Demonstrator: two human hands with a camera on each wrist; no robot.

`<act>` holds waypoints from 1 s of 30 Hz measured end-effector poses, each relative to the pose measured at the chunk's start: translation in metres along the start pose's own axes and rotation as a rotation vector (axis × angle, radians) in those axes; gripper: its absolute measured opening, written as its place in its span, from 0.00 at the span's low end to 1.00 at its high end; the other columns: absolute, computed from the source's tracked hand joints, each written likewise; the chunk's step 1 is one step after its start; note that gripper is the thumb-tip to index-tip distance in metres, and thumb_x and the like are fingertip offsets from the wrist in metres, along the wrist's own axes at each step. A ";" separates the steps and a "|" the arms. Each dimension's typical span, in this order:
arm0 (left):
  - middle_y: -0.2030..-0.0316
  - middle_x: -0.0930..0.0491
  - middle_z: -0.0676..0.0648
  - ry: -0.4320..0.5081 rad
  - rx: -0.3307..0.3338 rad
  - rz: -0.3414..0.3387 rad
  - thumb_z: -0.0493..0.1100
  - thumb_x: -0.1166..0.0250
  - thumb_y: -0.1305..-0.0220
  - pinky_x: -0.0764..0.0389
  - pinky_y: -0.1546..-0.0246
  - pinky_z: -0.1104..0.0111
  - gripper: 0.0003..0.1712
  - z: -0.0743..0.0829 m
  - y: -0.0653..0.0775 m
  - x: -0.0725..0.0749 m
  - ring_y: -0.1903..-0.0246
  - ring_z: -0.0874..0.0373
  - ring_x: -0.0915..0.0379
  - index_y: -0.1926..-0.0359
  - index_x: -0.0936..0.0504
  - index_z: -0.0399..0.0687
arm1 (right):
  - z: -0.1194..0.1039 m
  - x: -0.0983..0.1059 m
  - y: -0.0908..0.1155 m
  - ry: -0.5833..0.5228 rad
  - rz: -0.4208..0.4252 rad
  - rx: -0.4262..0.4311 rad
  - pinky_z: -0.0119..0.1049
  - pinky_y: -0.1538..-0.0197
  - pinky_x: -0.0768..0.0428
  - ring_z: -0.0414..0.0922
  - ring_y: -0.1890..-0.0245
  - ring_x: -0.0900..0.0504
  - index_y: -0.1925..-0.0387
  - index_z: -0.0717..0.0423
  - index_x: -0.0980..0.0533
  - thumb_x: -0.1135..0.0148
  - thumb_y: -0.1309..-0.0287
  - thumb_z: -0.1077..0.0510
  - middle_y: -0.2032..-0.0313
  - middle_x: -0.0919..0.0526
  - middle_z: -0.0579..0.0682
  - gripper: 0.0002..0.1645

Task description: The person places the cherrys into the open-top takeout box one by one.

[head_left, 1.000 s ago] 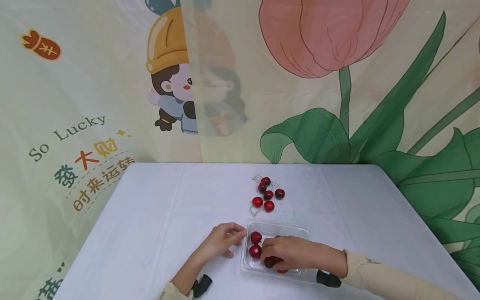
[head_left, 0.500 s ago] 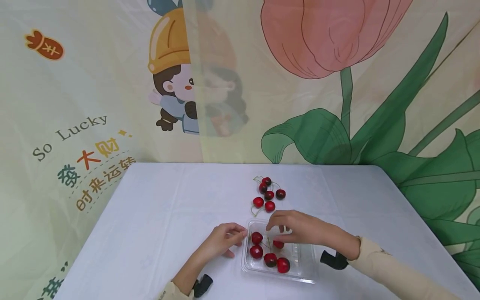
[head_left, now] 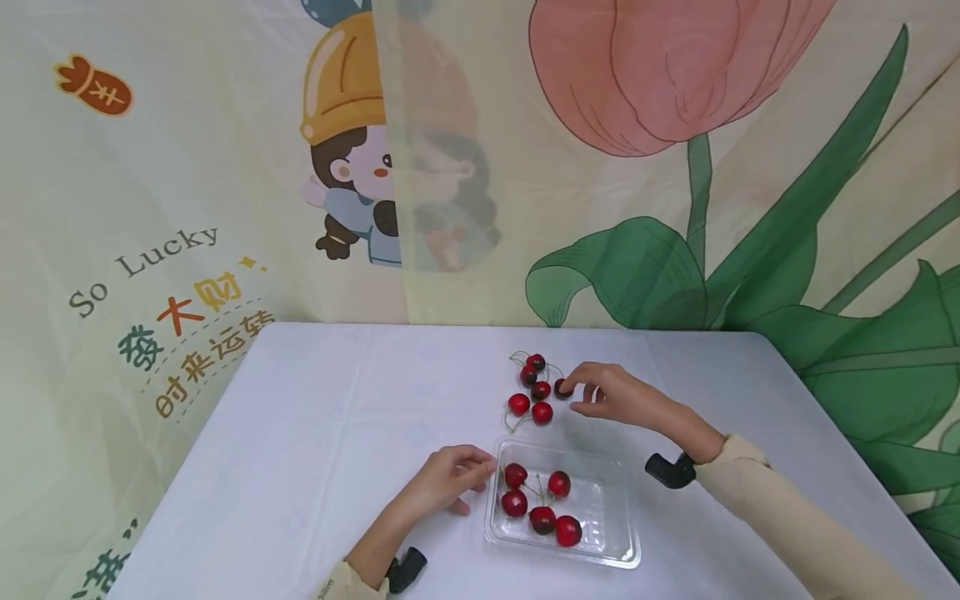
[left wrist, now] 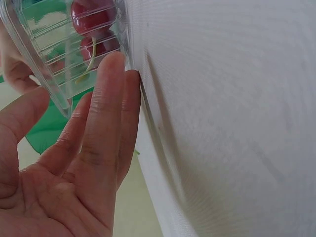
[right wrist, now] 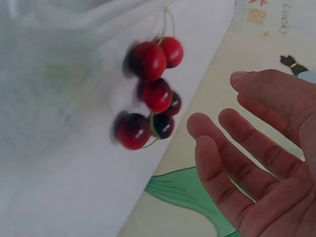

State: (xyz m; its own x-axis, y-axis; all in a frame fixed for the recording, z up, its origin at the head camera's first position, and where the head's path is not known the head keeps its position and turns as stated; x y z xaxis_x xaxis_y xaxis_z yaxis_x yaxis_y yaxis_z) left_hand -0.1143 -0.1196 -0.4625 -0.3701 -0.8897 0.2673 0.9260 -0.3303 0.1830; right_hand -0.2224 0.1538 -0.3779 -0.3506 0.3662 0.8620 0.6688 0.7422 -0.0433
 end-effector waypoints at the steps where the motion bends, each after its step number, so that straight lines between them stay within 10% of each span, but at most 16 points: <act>1: 0.66 0.17 0.45 0.001 0.002 0.000 0.48 0.37 0.32 0.15 0.78 0.64 0.19 0.000 0.000 0.000 0.64 0.53 0.19 0.51 0.20 0.36 | 0.005 -0.001 -0.002 -0.001 0.007 -0.009 0.27 0.67 0.18 0.43 0.68 0.19 0.55 0.63 0.20 0.31 0.46 0.67 0.56 0.17 0.60 0.15; 20: 0.68 0.18 0.47 -0.005 0.021 -0.006 0.48 0.36 0.33 0.15 0.79 0.64 0.19 -0.001 -0.001 0.000 0.66 0.54 0.20 0.51 0.19 0.37 | 0.059 -0.017 -0.032 -0.042 -0.105 -0.313 0.37 0.62 0.15 0.50 0.62 0.20 0.45 0.64 0.25 0.30 0.45 0.63 0.55 0.19 0.61 0.25; 30: 0.68 0.18 0.47 -0.001 0.022 -0.011 0.49 0.37 0.32 0.15 0.79 0.64 0.19 -0.001 -0.002 0.001 0.66 0.54 0.20 0.51 0.19 0.38 | 0.064 -0.028 -0.036 -0.036 -0.140 -0.301 0.34 0.61 0.17 0.46 0.63 0.22 0.48 0.64 0.23 0.31 0.45 0.65 0.58 0.18 0.55 0.22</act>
State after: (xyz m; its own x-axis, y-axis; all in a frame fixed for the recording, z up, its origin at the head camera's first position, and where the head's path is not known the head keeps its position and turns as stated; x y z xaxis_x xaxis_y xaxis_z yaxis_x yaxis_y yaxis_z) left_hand -0.1158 -0.1201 -0.4640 -0.3806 -0.8856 0.2661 0.9199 -0.3333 0.2065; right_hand -0.2784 0.1532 -0.4334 -0.4723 0.2962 0.8301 0.7742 0.5896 0.2301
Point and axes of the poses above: each hand's wrist, its own y-axis away from the middle knuckle, its own x-axis out of the back of the hand, z = x × y, the point moved 1 cm from there along -y, towards the middle knuckle
